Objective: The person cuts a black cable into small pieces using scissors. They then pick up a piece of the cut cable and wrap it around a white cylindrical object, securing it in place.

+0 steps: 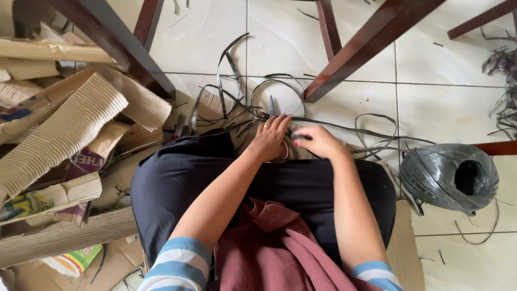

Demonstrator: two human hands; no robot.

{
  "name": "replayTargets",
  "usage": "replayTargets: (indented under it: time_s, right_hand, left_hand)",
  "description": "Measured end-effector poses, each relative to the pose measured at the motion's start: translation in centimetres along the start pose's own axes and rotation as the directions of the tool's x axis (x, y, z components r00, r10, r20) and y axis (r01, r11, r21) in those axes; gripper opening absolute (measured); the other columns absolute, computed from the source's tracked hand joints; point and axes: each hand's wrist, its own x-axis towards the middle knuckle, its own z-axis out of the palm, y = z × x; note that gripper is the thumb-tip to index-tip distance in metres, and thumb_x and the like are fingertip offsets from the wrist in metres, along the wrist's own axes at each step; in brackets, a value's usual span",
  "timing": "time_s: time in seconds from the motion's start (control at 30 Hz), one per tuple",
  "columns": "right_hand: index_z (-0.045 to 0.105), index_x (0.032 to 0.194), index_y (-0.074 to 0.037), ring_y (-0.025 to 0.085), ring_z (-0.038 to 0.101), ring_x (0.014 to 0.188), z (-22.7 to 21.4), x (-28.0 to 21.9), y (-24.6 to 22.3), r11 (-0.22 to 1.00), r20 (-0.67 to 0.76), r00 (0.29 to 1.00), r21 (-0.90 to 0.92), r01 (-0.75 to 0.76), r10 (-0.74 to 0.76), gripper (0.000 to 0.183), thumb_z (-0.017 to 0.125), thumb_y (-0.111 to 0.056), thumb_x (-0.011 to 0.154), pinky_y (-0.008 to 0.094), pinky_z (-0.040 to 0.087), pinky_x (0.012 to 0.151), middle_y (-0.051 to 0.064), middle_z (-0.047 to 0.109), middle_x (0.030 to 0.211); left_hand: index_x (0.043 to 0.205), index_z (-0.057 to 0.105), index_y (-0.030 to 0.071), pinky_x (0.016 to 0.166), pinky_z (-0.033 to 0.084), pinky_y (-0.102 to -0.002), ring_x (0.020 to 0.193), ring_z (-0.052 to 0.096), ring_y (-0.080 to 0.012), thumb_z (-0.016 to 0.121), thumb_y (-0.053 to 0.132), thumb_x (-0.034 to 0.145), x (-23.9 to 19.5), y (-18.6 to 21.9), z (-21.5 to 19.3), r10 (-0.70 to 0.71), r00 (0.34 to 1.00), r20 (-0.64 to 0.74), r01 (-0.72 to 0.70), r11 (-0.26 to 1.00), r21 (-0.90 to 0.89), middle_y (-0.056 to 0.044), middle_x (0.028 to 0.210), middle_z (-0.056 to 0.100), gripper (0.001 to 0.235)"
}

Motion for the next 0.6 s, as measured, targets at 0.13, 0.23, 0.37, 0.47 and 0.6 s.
replayTargets:
  time_s: [0.13, 0.23, 0.37, 0.47, 0.6]
  right_hand:
    - [0.077, 0.116, -0.006, 0.033, 0.067, 0.109, -3.1, -2.6, -1.3, 0.991, 0.172, 0.982, 0.092, -0.096, 0.079, 0.032, 0.058, -0.024, 0.097, 0.049, 0.050, 0.098, 0.020, 0.079, 0.106]
    - [0.074, 0.124, -0.009, 0.032, 0.068, 0.110, 1.6, 4.8, 11.7, 0.967, -0.096, 0.963, -0.027, -0.255, 0.252, 0.035, 0.061, -0.032, 0.100, 0.046, 0.053, 0.095, 0.015, 0.074, 0.111]
    - [0.057, 0.143, -0.014, 0.039, 0.063, 0.124, 5.4, 9.7, 15.6, 0.933, -0.231, 0.940, -0.201, -0.299, 0.251, 0.057, 0.073, -0.022, 0.089, 0.052, 0.054, 0.101, 0.015, 0.054, 0.137]
    - [0.073, 0.117, -0.015, 0.036, 0.071, 0.109, 6.8, 10.9, 16.2, 0.899, -0.221, 0.937, -0.292, -0.328, 0.270, 0.028, 0.067, -0.032, 0.096, 0.050, 0.060, 0.089, 0.013, 0.065, 0.113]
    - [0.079, 0.097, -0.012, 0.036, 0.073, 0.090, 3.5, 8.0, 13.7, 0.975, -0.491, 0.871, -0.186, -0.118, 0.012, 0.010, 0.072, -0.017, 0.093, 0.046, 0.059, 0.081, 0.012, 0.074, 0.085]
  left_hand:
    - [0.140, 0.046, 0.029, 0.117, 0.031, -0.051, 0.141, 0.041, -0.0300, 0.074, 0.033, 0.080, 2.4, -1.8, 6.4, 0.083, 0.996, -0.046, -0.073, 0.980, 0.183, 0.001, 0.143, 0.048, 0.066]
    - [0.120, 0.065, 0.029, 0.112, 0.029, -0.051, 0.130, 0.051, -0.0242, 0.070, 0.039, 0.081, 5.7, -4.0, 12.6, 0.081, 0.996, -0.025, -0.073, 0.966, 0.250, 0.005, 0.123, 0.065, 0.040]
    - [0.096, 0.071, 0.026, 0.093, 0.038, -0.049, 0.100, 0.064, -0.0245, 0.064, 0.030, 0.076, 6.1, -6.0, 14.8, 0.093, 0.970, -0.225, -0.022, 0.954, 0.299, 0.002, 0.090, 0.072, 0.022]
    - [0.098, 0.071, 0.021, 0.085, 0.035, -0.050, 0.092, 0.069, -0.0315, 0.054, 0.024, 0.082, 5.1, -6.0, 13.1, -0.084, 0.972, -0.217, 0.140, 0.955, 0.260, -0.001, 0.083, 0.075, 0.023]
    - [0.127, 0.055, 0.017, 0.090, 0.034, -0.049, 0.106, 0.067, -0.0360, 0.044, 0.026, 0.091, 4.3, -4.9, 9.6, -0.284, 0.958, -0.030, 0.283, 0.928, 0.243, -0.007, 0.098, 0.078, 0.039]
